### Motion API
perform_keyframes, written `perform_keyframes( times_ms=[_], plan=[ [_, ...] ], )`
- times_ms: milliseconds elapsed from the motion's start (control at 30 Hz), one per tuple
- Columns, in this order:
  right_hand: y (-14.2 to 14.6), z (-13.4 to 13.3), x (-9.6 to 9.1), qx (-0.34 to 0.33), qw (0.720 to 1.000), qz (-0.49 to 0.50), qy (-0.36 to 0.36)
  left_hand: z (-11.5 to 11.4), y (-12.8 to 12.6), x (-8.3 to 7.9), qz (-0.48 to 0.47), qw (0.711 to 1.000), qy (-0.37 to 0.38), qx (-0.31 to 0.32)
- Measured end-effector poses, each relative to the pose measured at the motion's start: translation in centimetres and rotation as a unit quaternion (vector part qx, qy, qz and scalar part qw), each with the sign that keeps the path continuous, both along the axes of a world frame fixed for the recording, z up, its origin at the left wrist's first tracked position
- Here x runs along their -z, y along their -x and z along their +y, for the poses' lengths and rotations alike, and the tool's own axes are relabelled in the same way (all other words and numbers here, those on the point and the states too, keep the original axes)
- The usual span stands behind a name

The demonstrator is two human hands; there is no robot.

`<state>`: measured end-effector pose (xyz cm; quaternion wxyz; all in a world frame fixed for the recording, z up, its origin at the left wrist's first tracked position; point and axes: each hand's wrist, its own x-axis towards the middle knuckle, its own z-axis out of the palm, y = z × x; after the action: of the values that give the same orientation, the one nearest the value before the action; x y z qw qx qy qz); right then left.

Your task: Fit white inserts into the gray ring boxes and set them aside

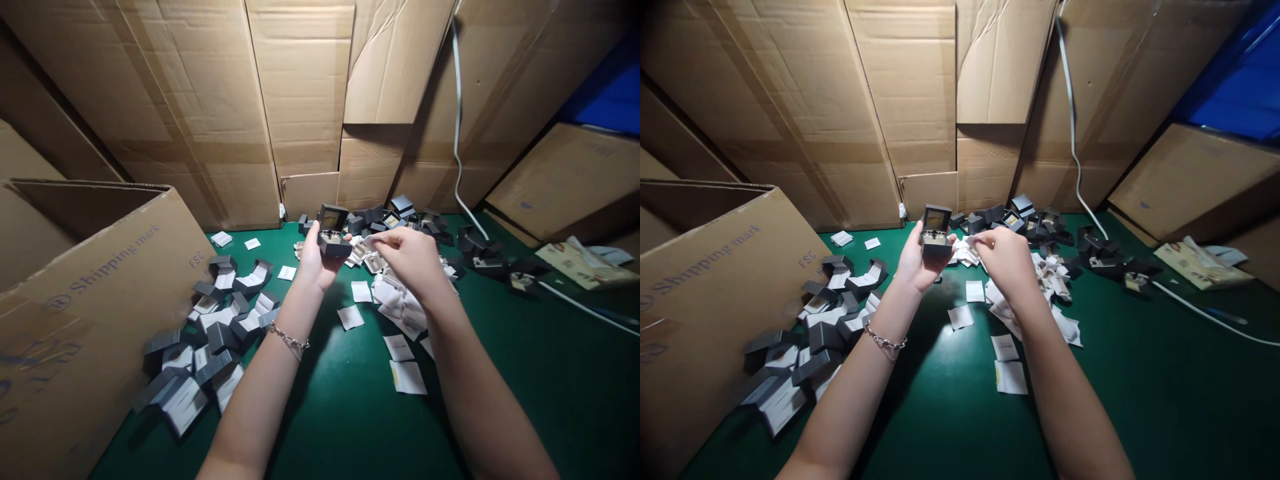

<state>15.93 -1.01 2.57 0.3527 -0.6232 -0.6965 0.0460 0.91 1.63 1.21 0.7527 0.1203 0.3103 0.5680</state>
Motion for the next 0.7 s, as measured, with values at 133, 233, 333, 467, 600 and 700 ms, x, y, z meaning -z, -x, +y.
perform_keyframes(
  times_ms=[133,233,333,467,600,700],
  plan=[
    [0.3,-0.2,0.3,-0.010,0.988,0.079,-0.131,-0.4,-0.5,0.2,0.037,0.995,-0.008,0.093],
    [0.8,-0.1,0.7,-0.023,0.982,0.063,-0.178,-0.7,-0.7,0.2,0.065,0.989,-0.023,0.129],
    [1.0,0.0,1.0,-0.031,0.979,0.012,-0.201,-0.9,-0.8,0.1,0.090,0.986,-0.041,0.131],
    [0.8,0.2,1.2,-0.044,0.978,-0.048,-0.199,-1.2,-0.9,0.1,0.107,0.984,-0.063,0.131],
    [0.7,0.3,1.4,-0.068,0.984,-0.074,-0.149,-1.4,-1.0,0.0,0.124,0.982,-0.075,0.124],
    [0.7,0.4,1.7,-0.064,0.985,-0.090,-0.131,-1.4,-1.1,0.1,0.135,0.981,-0.080,0.117]
  ],
)
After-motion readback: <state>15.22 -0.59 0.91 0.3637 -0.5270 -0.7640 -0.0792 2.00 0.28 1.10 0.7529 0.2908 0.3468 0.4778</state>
